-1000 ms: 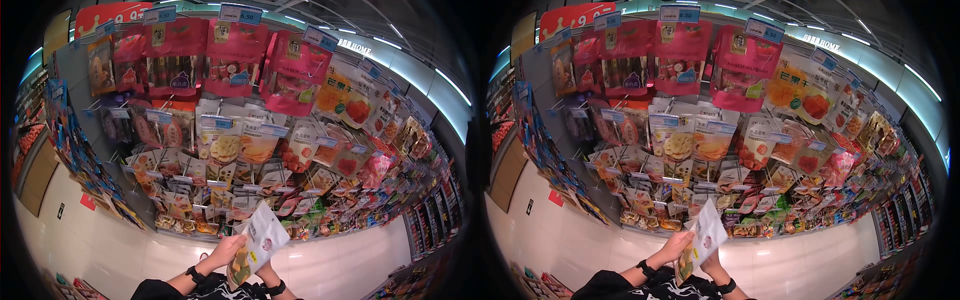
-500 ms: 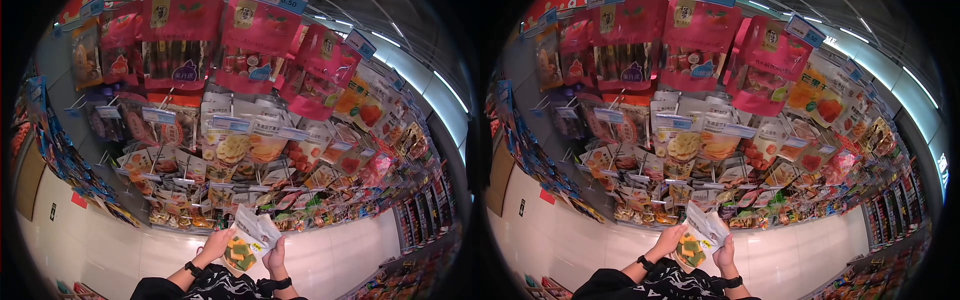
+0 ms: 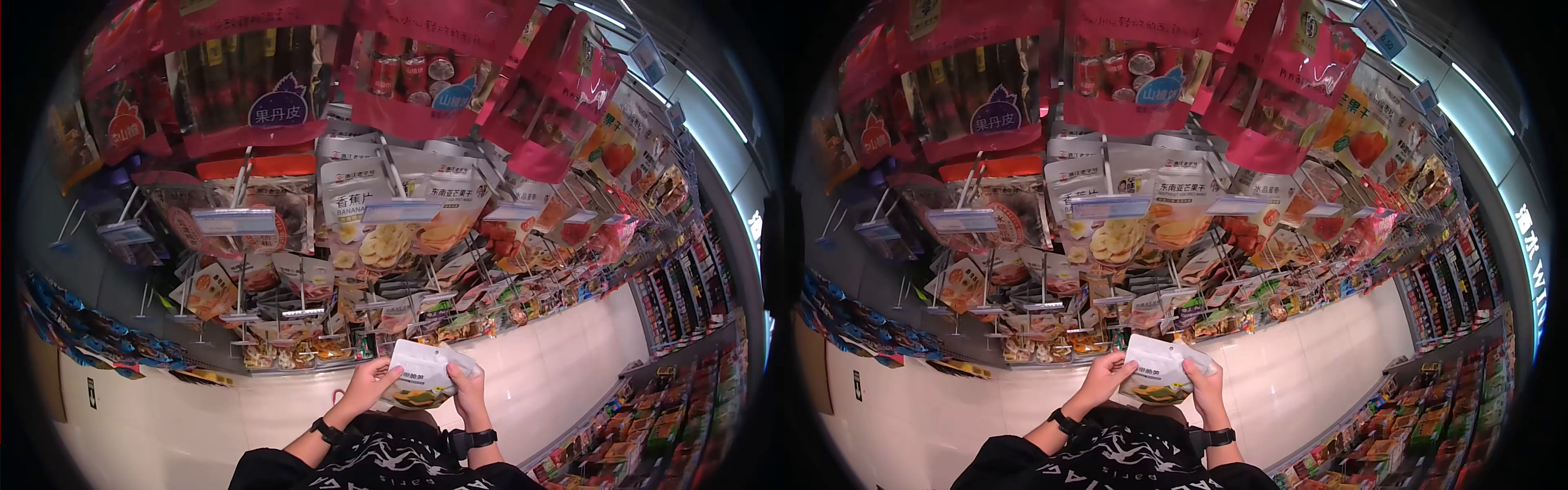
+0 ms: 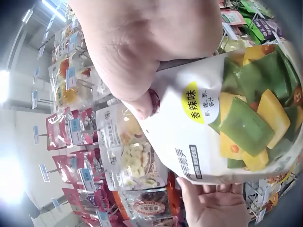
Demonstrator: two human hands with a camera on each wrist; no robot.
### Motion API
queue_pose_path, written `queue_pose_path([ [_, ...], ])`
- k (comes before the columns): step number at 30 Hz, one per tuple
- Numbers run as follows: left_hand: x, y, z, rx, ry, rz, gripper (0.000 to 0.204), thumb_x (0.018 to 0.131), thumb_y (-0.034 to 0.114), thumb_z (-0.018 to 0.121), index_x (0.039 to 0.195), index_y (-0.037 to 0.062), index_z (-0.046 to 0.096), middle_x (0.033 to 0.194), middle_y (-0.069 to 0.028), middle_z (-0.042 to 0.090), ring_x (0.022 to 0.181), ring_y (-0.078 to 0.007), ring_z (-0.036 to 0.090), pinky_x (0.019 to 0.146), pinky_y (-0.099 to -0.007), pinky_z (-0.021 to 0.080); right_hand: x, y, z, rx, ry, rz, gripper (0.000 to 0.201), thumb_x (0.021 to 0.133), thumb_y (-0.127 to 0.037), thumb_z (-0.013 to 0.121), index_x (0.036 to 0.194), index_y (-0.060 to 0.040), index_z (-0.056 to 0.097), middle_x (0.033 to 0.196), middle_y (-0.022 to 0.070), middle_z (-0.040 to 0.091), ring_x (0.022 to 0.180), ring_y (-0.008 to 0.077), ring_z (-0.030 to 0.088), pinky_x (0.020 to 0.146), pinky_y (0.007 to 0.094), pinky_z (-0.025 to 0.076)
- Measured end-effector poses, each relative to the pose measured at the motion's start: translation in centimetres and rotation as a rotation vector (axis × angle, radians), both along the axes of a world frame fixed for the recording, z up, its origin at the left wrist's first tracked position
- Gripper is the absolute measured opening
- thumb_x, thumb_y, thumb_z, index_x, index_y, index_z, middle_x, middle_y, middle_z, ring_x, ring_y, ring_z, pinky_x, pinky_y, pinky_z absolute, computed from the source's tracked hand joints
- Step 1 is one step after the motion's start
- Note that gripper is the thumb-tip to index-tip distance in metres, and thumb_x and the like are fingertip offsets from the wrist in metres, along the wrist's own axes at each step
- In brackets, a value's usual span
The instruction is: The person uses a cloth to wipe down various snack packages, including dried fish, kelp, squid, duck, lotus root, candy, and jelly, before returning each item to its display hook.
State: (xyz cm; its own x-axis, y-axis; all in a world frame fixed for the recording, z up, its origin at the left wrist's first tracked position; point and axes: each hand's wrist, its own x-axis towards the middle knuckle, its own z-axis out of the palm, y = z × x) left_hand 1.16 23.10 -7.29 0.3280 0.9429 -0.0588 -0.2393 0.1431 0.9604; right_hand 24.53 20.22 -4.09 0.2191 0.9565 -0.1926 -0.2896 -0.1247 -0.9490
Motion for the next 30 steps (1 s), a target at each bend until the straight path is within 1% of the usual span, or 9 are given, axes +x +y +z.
queue_pose_path([
  [7,1.5,2.3,-0.4,-0.130,-0.029,0.019,0.025,0.099,0.017,0.067,0.113,-0.0039,0.069,0.099,-0.0055,0.074,0.090,-0.0082,0.066,0.081,-0.0261,0.053,-0.7,0.9,-0.1,-0.024,-0.038,0.071,0.046,0.088,-0.017,0.080,0.125,0.0045,0.065,0.113,0.0102,0.072,0.101,0.0160,0.067,0.092,0.0304,0.053],
  [13,2.7,4.6,0.0,-0.009,0.000,0.064,0.026,0.099,0.018,0.067,0.109,-0.0048,0.071,0.094,-0.0053,0.075,0.080,-0.0081,0.065,0.075,-0.0270,0.053,1.1,2.9,-2.0,-0.107,-0.044,0.139,0.044,0.086,-0.014,0.080,0.124,0.0046,0.066,0.112,0.0092,0.072,0.100,0.0152,0.067,0.091,0.0297,0.053],
  [17,3.6,7.2,0.0,-0.004,0.291,-0.095,0.033,0.096,0.026,0.070,0.113,-0.0021,0.070,0.090,-0.0096,0.074,0.077,-0.0123,0.065,0.072,-0.0297,0.053,3.7,5.5,-3.8,-0.118,-0.049,0.124,0.042,0.086,-0.014,0.080,0.121,0.0051,0.067,0.108,0.0092,0.073,0.095,0.0146,0.067,0.086,0.0289,0.054],
  [19,4.4,8.1,2.0,0.187,0.507,0.022,0.040,0.093,0.025,0.071,0.125,0.0013,0.065,0.100,-0.0132,0.071,0.088,-0.0209,0.068,0.076,-0.0330,0.055,4.8,7.2,-4.5,-0.095,-0.060,0.104,0.039,0.087,-0.014,0.080,0.118,0.0049,0.069,0.106,0.0086,0.073,0.094,0.0141,0.068,0.085,0.0286,0.054],
  [20,4.6,8.4,3.5,0.245,0.483,0.018,0.049,0.091,0.025,0.071,0.135,0.0046,0.058,0.121,-0.0179,0.063,0.109,-0.0319,0.064,0.089,-0.0389,0.053,5.5,8.1,-5.0,-0.114,-0.077,0.074,0.037,0.086,-0.014,0.081,0.116,0.0045,0.069,0.105,0.0081,0.073,0.093,0.0143,0.068,0.086,0.0289,0.054],
  [24,5.5,9.7,4.8,0.417,0.617,0.109,0.056,0.092,0.022,0.069,0.143,0.0075,0.050,0.141,-0.0191,0.049,0.128,-0.0395,0.052,0.107,-0.0441,0.042,7.2,11.6,-6.7,-0.117,-0.114,0.034,0.034,0.085,-0.014,0.082,0.112,0.0030,0.070,0.102,0.0068,0.073,0.090,0.0133,0.068,0.083,0.0290,0.054],
  [27,6.5,10.5,5.4,0.480,0.605,0.155,0.056,0.093,0.022,0.068,0.143,0.0068,0.050,0.142,-0.0189,0.049,0.123,-0.0375,0.055,0.101,-0.0427,0.047,7.8,14.5,-8.0,-0.086,-0.197,0.105,0.027,0.086,-0.010,0.079,0.109,0.0022,0.071,0.099,0.0059,0.073,0.087,0.0121,0.067,0.081,0.0290,0.053],
  [28,6.8,10.7,6.0,0.459,0.599,0.149,0.058,0.094,0.022,0.069,0.145,0.0051,0.048,0.138,-0.0182,0.052,0.109,-0.0276,0.062,0.087,-0.0357,0.054,7.9,15.1,-8.6,-0.063,-0.216,0.123,0.024,0.086,-0.009,0.078,0.106,0.0023,0.072,0.096,0.0054,0.073,0.085,0.0116,0.066,0.080,0.0285,0.053],
  [30,6.8,11.4,5.9,0.423,0.668,0.074,0.058,0.094,0.022,0.070,0.145,0.0056,0.047,0.128,-0.0175,0.058,0.101,-0.0262,0.064,0.085,-0.0354,0.054,7.8,16.4,-8.0,-0.049,-0.216,0.137,0.021,0.086,-0.008,0.076,0.104,0.0024,0.073,0.094,0.0048,0.073,0.084,0.0111,0.066,0.078,0.0280,0.053],
])
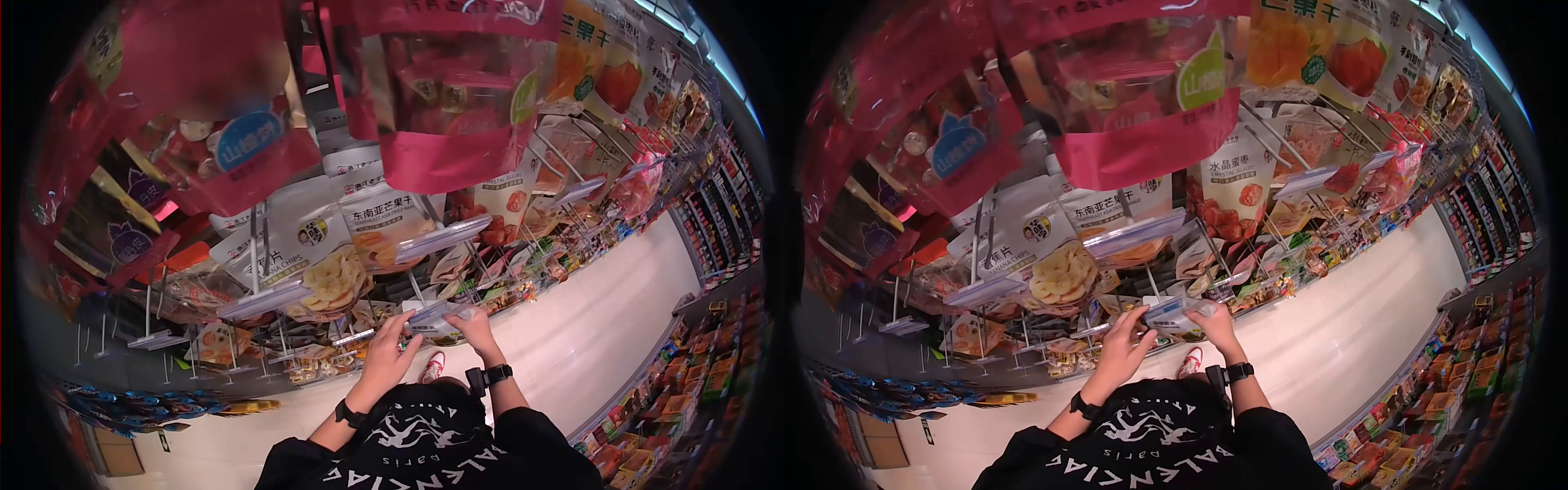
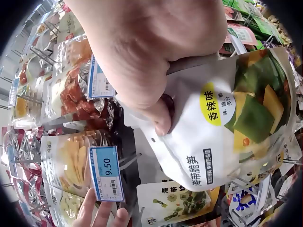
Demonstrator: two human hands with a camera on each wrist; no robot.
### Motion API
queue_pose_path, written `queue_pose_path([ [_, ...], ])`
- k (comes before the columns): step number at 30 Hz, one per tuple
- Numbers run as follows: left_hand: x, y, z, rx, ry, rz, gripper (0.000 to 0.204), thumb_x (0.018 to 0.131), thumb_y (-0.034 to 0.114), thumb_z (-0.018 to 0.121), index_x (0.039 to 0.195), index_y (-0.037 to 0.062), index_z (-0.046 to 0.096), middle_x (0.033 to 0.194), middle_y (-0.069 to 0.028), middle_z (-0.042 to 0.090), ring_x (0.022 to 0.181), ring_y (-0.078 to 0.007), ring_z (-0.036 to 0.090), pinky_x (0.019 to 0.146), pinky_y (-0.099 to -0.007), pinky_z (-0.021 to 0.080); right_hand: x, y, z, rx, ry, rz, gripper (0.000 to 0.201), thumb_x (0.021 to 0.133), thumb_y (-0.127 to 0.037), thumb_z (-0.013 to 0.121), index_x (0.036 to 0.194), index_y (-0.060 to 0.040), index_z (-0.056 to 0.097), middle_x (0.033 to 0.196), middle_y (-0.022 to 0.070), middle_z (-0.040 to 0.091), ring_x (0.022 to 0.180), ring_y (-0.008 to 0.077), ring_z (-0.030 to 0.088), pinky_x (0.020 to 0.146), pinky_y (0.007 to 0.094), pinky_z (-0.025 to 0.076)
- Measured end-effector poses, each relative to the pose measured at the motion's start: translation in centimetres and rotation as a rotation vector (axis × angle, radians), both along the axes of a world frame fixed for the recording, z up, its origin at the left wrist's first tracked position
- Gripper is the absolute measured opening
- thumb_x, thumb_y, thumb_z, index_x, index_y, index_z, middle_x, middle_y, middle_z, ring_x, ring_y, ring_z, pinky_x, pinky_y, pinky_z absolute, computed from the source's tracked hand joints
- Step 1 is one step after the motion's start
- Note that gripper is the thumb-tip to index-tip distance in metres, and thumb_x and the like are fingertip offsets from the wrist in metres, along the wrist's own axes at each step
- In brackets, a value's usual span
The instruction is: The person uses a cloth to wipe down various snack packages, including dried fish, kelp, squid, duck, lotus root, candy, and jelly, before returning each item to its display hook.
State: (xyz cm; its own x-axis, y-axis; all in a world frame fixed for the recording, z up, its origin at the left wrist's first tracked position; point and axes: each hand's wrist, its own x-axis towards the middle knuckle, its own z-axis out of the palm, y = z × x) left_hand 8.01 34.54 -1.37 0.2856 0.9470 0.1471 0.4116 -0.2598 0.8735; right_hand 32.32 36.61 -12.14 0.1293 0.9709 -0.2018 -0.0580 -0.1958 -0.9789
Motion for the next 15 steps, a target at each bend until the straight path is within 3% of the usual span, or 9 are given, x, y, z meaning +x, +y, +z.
queue_pose_path([
  [2,0.2,0.3,-0.1,-0.065,0.089,-0.022,0.057,0.094,0.022,0.070,0.144,0.0073,0.048,0.100,-0.0147,0.069,0.083,-0.0237,0.068,0.076,-0.0354,0.055,0.2,1.0,0.0,0.061,-0.094,0.128,0.025,0.085,-0.007,0.075,0.107,0.0042,0.072,0.095,0.0068,0.074,0.085,0.0120,0.066,0.078,0.0283,0.053],
  [5,0.8,0.5,0.2,-0.136,0.122,-0.030,0.053,0.095,0.024,0.068,0.143,0.0116,0.048,0.096,-0.0139,0.069,0.085,-0.0269,0.070,0.078,-0.0384,0.054,0.5,2.4,-0.2,0.124,-0.039,0.251,0.029,0.084,-0.007,0.075,0.110,0.0045,0.072,0.097,0.0080,0.074,0.086,0.0125,0.066,0.079,0.0286,0.054],
  [9,1.1,1.0,0.5,-0.161,0.102,-0.027,0.046,0.095,0.022,0.070,0.134,0.0061,0.051,0.087,-0.0133,0.067,0.078,-0.0233,0.067,0.074,-0.0350,0.054,0.2,4.1,-3.2,0.082,-0.083,0.205,0.031,0.083,-0.007,0.076,0.112,0.0027,0.072,0.101,0.0109,0.074,0.087,0.0149,0.067,0.080,0.0288,0.054],
  [10,1.1,1.2,0.4,-0.165,0.116,-0.030,0.046,0.095,0.022,0.070,0.134,0.0061,0.051,0.087,-0.0133,0.067,0.078,-0.0233,0.067,0.074,-0.0350,0.054,0.2,4.6,-3.2,0.101,-0.183,0.251,0.030,0.084,-0.010,0.077,0.111,0.0025,0.072,0.103,0.0135,0.073,0.090,0.0170,0.068,0.082,0.0299,0.054],
  [13,1.5,1.6,0.3,-0.172,0.161,-0.026,0.041,0.096,0.022,0.070,0.127,0.0041,0.051,0.087,-0.0127,0.067,0.077,-0.0230,0.066,0.072,-0.0345,0.052,-0.1,5.5,-3.4,0.204,-0.161,0.336,0.033,0.084,-0.005,0.074,0.115,0.0029,0.071,0.103,0.0106,0.074,0.093,0.0152,0.068,0.083,0.0284,0.054],
  [15,1.9,1.8,0.7,-0.137,0.229,-0.001,0.039,0.096,0.023,0.070,0.124,0.0030,0.051,0.088,-0.0134,0.068,0.076,-0.0222,0.066,0.070,-0.0344,0.052,-0.3,5.9,-1.9,0.151,-0.109,0.339,0.035,0.083,-0.009,0.078,0.115,0.0026,0.071,0.103,0.0107,0.074,0.093,0.0150,0.068,0.084,0.0281,0.054],
])
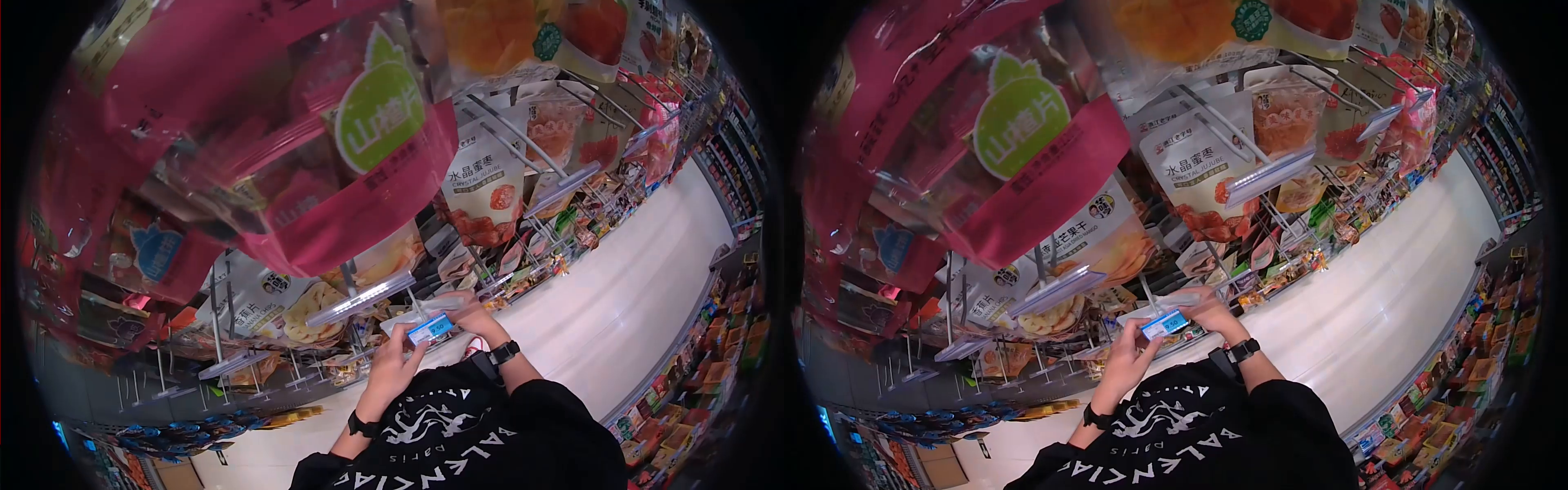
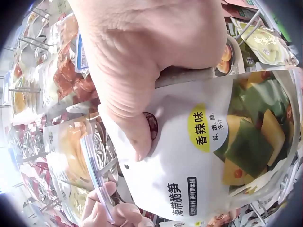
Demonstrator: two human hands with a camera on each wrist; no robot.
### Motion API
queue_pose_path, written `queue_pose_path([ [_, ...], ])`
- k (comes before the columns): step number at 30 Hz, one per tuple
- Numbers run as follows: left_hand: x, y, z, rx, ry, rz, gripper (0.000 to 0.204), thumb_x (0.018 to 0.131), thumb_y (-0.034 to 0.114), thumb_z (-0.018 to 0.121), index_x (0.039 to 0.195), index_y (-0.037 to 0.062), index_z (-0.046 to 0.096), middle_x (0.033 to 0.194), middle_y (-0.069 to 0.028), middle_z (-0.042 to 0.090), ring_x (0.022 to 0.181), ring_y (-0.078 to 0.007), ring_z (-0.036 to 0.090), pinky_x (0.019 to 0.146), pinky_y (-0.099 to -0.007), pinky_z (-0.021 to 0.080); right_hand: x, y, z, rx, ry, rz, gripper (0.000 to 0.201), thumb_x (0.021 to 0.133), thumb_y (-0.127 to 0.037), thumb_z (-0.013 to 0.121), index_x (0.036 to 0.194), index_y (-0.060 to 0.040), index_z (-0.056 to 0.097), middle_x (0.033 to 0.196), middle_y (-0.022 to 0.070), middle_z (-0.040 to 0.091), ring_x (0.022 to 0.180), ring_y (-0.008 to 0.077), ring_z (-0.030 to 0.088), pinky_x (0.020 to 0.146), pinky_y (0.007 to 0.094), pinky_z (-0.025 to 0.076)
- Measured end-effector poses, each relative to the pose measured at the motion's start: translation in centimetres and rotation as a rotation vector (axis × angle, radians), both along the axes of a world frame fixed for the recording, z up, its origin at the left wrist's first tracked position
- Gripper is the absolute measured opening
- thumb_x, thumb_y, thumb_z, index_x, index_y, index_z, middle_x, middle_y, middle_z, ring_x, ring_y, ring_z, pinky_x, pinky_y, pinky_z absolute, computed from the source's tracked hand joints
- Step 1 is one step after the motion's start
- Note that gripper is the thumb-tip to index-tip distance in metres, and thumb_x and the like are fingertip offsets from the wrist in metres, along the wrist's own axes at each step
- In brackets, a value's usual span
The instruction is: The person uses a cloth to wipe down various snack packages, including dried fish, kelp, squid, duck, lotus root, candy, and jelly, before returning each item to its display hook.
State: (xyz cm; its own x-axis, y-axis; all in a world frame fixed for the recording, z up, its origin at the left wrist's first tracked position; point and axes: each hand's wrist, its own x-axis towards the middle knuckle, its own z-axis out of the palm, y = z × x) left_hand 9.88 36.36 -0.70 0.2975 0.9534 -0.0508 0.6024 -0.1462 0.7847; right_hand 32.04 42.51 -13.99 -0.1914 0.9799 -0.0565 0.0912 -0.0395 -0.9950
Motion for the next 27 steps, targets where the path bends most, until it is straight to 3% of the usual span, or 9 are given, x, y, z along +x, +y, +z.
queue_pose_path([
  [1,0.2,0.1,0.0,0.000,0.005,-0.003,0.039,0.096,0.023,0.070,0.124,0.0030,0.051,0.088,-0.0134,0.068,0.076,-0.0222,0.066,0.070,-0.0344,0.052,-0.1,0.1,0.9,-0.062,0.033,0.011,0.037,0.082,-0.013,0.081,0.115,0.0023,0.072,0.104,0.0109,0.074,0.094,0.0147,0.068,0.084,0.0279,0.055],
  [3,0.5,0.3,0.1,-0.042,-0.034,0.048,0.036,0.095,0.029,0.069,0.117,0.0042,0.056,0.093,-0.0182,0.070,0.086,-0.0346,0.070,0.077,-0.0426,0.053,-0.3,0.2,1.0,-0.066,-0.039,-0.028,0.041,0.080,-0.018,0.084,0.114,0.0016,0.072,0.104,0.0103,0.074,0.094,0.0141,0.068,0.085,0.0276,0.055],
  [5,0.9,0.4,0.7,-0.042,0.012,0.060,0.034,0.095,0.029,0.070,0.114,0.0038,0.057,0.096,-0.0186,0.071,0.088,-0.0354,0.070,0.078,-0.0427,0.053,-0.3,0.3,1.2,-0.070,-0.110,-0.064,0.045,0.077,-0.022,0.088,0.114,0.0009,0.072,0.104,0.0097,0.074,0.094,0.0135,0.068,0.085,0.0273,0.055],
  [8,1.4,0.9,1.2,-0.023,0.049,0.071,0.032,0.095,0.028,0.070,0.109,0.0029,0.057,0.103,-0.0197,0.071,0.092,-0.0368,0.069,0.079,-0.0429,0.054,0.2,0.6,3.2,-0.190,0.082,-0.018,0.049,0.075,-0.028,0.090,0.111,0.0004,0.074,0.104,0.0104,0.074,0.095,0.0139,0.068,0.086,0.0280,0.054],
  [14,2.1,1.3,0.6,0.001,0.015,0.086,0.030,0.094,0.025,0.070,0.101,0.0011,0.054,0.115,-0.0209,0.070,0.096,-0.0389,0.069,0.082,-0.0421,0.054,1.0,1.2,3.6,-0.084,0.042,0.042,0.043,0.076,-0.031,0.089,0.107,-0.0032,0.076,0.098,0.0088,0.075,0.091,0.0134,0.067,0.086,0.0284,0.053],
  [18,2.9,1.2,0.4,0.072,0.040,0.127,0.031,0.094,0.025,0.071,0.100,0.0010,0.053,0.110,-0.0212,0.070,0.085,-0.0383,0.068,0.071,-0.0414,0.053,1.2,1.8,2.4,-0.011,0.053,0.041,0.045,0.077,-0.034,0.088,0.107,-0.0032,0.076,0.098,0.0093,0.075,0.091,0.0140,0.067,0.088,0.0293,0.052],
  [22,3.5,1.2,0.8,0.072,0.059,0.144,0.030,0.094,0.025,0.072,0.099,0.0013,0.054,0.103,-0.0202,0.072,0.079,-0.0373,0.069,0.068,-0.0415,0.052,2.0,2.5,2.5,0.030,0.090,0.193,0.045,0.077,-0.033,0.087,0.107,-0.0019,0.076,0.100,0.0105,0.076,0.092,0.0141,0.067,0.089,0.0294,0.051],
  [24,3.7,1.3,1.5,0.072,0.142,0.172,0.029,0.091,0.021,0.076,0.093,-0.0006,0.057,0.089,-0.0181,0.072,0.075,-0.0310,0.069,0.069,-0.0379,0.053,2.3,2.7,2.8,-0.006,0.116,0.249,0.045,0.078,-0.033,0.087,0.108,-0.0012,0.076,0.101,0.0107,0.076,0.092,0.0143,0.067,0.090,0.0295,0.051],
  [27,4.1,1.5,2.9,-0.027,0.115,0.222,0.029,0.089,0.024,0.077,0.091,0.0007,0.059,0.091,-0.0177,0.073,0.073,-0.0352,0.068,0.065,-0.0398,0.052,2.3,3.0,2.9,-0.016,0.191,0.205,0.039,0.077,-0.028,0.089,0.103,-0.0009,0.077,0.099,0.0074,0.076,0.091,0.0112,0.068,0.085,0.0274,0.053],
])
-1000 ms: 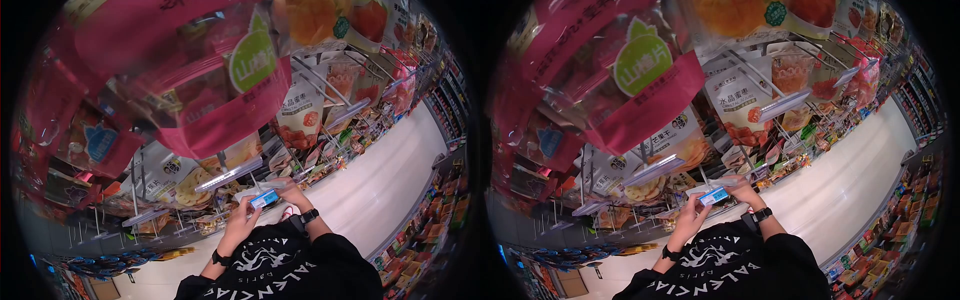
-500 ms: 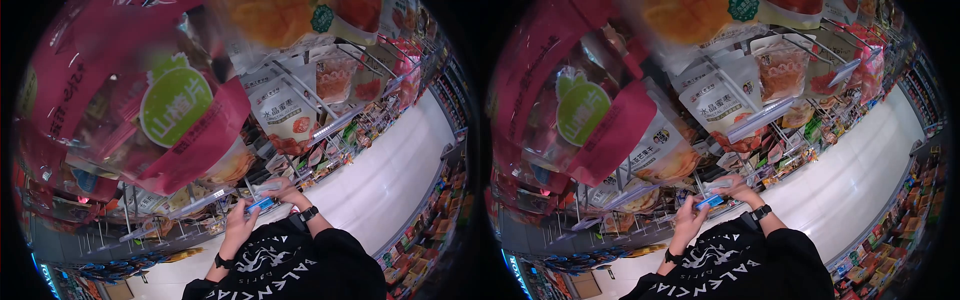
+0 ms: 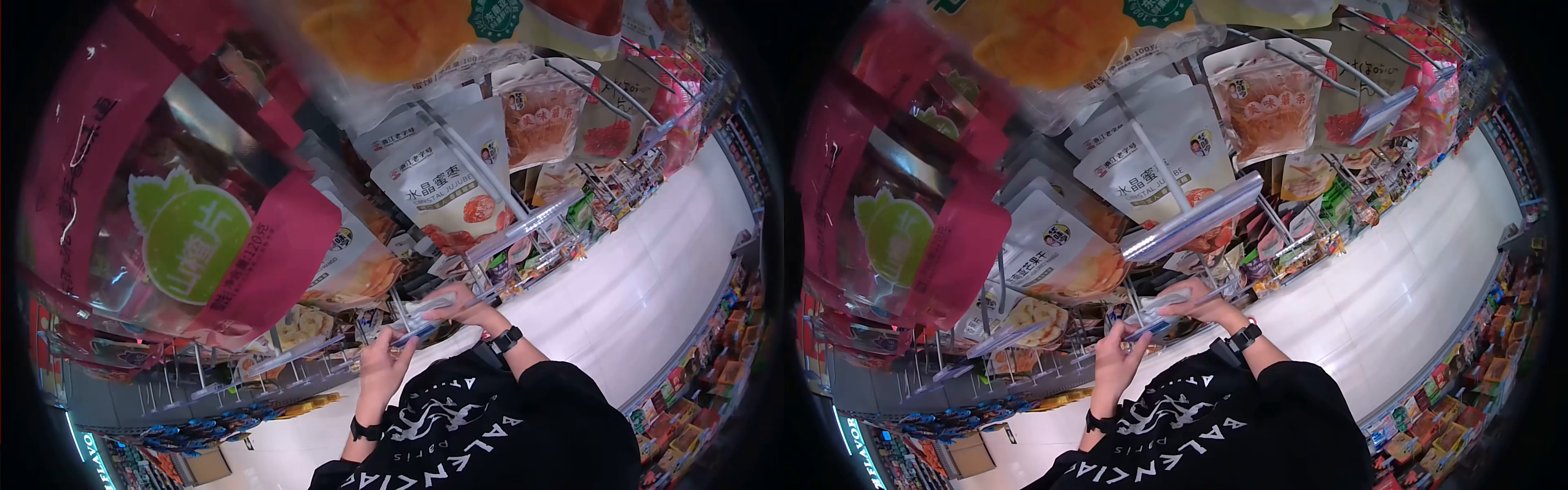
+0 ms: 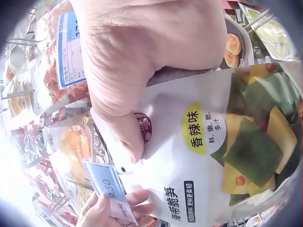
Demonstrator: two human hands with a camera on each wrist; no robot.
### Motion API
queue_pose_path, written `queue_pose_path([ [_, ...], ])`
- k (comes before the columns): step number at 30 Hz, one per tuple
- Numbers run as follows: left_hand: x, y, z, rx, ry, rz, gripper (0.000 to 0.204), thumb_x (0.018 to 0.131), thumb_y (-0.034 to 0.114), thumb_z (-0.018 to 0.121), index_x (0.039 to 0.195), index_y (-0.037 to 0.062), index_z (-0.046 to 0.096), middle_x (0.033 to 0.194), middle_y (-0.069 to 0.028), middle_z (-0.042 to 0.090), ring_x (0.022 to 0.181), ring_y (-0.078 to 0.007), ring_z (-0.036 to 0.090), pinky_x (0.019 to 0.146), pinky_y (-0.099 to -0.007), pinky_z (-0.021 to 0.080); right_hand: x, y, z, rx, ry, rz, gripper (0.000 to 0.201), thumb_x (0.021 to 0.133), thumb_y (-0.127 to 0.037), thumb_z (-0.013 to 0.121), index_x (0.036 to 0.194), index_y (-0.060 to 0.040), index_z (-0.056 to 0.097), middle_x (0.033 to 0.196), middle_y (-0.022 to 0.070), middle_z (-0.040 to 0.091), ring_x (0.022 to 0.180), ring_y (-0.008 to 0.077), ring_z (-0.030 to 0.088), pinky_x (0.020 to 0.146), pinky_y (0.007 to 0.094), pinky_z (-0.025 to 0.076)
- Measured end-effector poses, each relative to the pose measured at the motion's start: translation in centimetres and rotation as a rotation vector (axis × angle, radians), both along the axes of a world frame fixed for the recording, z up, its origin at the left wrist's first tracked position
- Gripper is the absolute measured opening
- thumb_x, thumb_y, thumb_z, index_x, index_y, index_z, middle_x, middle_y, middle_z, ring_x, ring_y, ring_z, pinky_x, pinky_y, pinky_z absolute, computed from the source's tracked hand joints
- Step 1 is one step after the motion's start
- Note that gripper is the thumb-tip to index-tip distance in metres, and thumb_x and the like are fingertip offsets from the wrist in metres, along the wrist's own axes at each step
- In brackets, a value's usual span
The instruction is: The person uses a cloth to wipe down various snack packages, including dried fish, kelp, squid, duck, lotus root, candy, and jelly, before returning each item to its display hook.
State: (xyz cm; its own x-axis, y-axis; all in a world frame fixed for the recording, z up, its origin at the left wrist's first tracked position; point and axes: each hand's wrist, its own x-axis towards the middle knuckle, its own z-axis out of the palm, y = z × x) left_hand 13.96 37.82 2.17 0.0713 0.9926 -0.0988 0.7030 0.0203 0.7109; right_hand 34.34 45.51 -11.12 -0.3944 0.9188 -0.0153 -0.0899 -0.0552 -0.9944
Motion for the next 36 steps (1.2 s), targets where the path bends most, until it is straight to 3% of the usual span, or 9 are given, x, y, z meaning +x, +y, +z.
queue_pose_path([
  [7,0.7,0.2,-0.8,0.107,0.083,0.004,0.029,0.086,0.017,0.080,0.088,-0.0018,0.058,0.102,-0.0173,0.075,0.082,-0.0272,0.072,0.072,-0.0354,0.054,-0.7,0.6,-0.1,-0.007,0.030,0.042,0.042,0.080,-0.029,0.085,0.108,0.0007,0.075,0.101,0.0109,0.076,0.094,0.0148,0.067,0.089,0.0297,0.052],
  [12,1.1,0.3,-1.9,0.217,0.072,0.009,0.033,0.085,0.021,0.081,0.090,-0.0004,0.056,0.104,-0.0183,0.073,0.077,-0.0362,0.069,0.069,-0.0416,0.053,-1.5,1.0,0.7,-0.010,0.041,-0.044,0.039,0.082,-0.027,0.084,0.108,0.0011,0.074,0.101,0.0105,0.076,0.093,0.0145,0.067,0.087,0.0297,0.053],
  [14,1.5,0.2,-2.1,0.205,0.073,0.032,0.034,0.085,0.022,0.081,0.090,-0.0001,0.056,0.101,-0.0187,0.073,0.077,-0.0378,0.069,0.069,-0.0427,0.053,-3.1,1.7,-1.8,0.215,0.034,-0.229,0.038,0.084,-0.027,0.082,0.109,0.0002,0.074,0.100,0.0130,0.076,0.090,0.0191,0.070,0.084,0.0320,0.053],
  [17,2.6,0.0,-1.1,0.111,0.110,0.098,0.034,0.084,0.022,0.081,0.089,-0.0001,0.055,0.098,-0.0196,0.073,0.081,-0.0371,0.070,0.074,-0.0415,0.053,-4.9,2.0,-0.5,0.170,-0.077,-0.433,0.035,0.084,-0.026,0.080,0.107,-0.0011,0.073,0.098,0.0162,0.075,0.088,0.0268,0.072,0.081,0.0355,0.054],
  [18,3.0,-0.1,-0.6,0.027,0.146,0.140,0.035,0.084,0.021,0.082,0.088,-0.0004,0.055,0.098,-0.0202,0.073,0.085,-0.0347,0.071,0.077,-0.0392,0.054,-5.1,2.2,0.3,0.102,-0.060,-0.449,0.033,0.084,-0.025,0.079,0.108,-0.0030,0.072,0.096,0.0185,0.073,0.089,0.0343,0.071,0.078,0.0385,0.053],
  [22,3.3,-0.3,-0.4,0.018,0.220,0.146,0.036,0.085,0.024,0.081,0.089,0.0004,0.054,0.090,-0.0201,0.072,0.081,-0.0374,0.068,0.074,-0.0407,0.053,-6.8,3.3,-2.8,0.177,0.190,-0.484,0.037,0.083,-0.027,0.080,0.112,-0.0057,0.071,0.097,0.0179,0.073,0.092,0.0369,0.070,0.078,0.0405,0.054],
  [30,3.6,-0.6,-0.7,0.044,0.235,0.164,0.035,0.087,0.028,0.078,0.091,0.0002,0.056,0.088,-0.0207,0.069,0.081,-0.0398,0.066,0.075,-0.0428,0.051,0.0,2.4,-3.3,0.398,-0.358,-0.340,0.046,0.080,-0.040,0.080,0.112,-0.0080,0.073,0.101,0.0175,0.073,0.091,0.0354,0.070,0.082,0.0426,0.055],
  [33,3.3,-0.7,-1.5,0.066,0.272,0.108,0.032,0.088,0.028,0.077,0.094,0.0001,0.061,0.092,-0.0199,0.070,0.085,-0.0402,0.067,0.077,-0.0424,0.051,1.7,1.9,-5.8,0.254,-0.154,-0.254,0.046,0.080,-0.039,0.079,0.111,-0.0064,0.073,0.102,0.0186,0.073,0.093,0.0353,0.071,0.084,0.0424,0.055],
  [36,3.1,-0.5,-1.9,0.113,0.303,0.081,0.031,0.088,0.027,0.076,0.099,0.0004,0.065,0.096,-0.0196,0.070,0.090,-0.0406,0.067,0.079,-0.0423,0.052,4.9,1.1,-4.8,0.225,-0.305,-0.337,0.045,0.078,-0.036,0.080,0.109,-0.0051,0.072,0.099,0.0198,0.073,0.093,0.0377,0.070,0.082,0.0418,0.056],
])
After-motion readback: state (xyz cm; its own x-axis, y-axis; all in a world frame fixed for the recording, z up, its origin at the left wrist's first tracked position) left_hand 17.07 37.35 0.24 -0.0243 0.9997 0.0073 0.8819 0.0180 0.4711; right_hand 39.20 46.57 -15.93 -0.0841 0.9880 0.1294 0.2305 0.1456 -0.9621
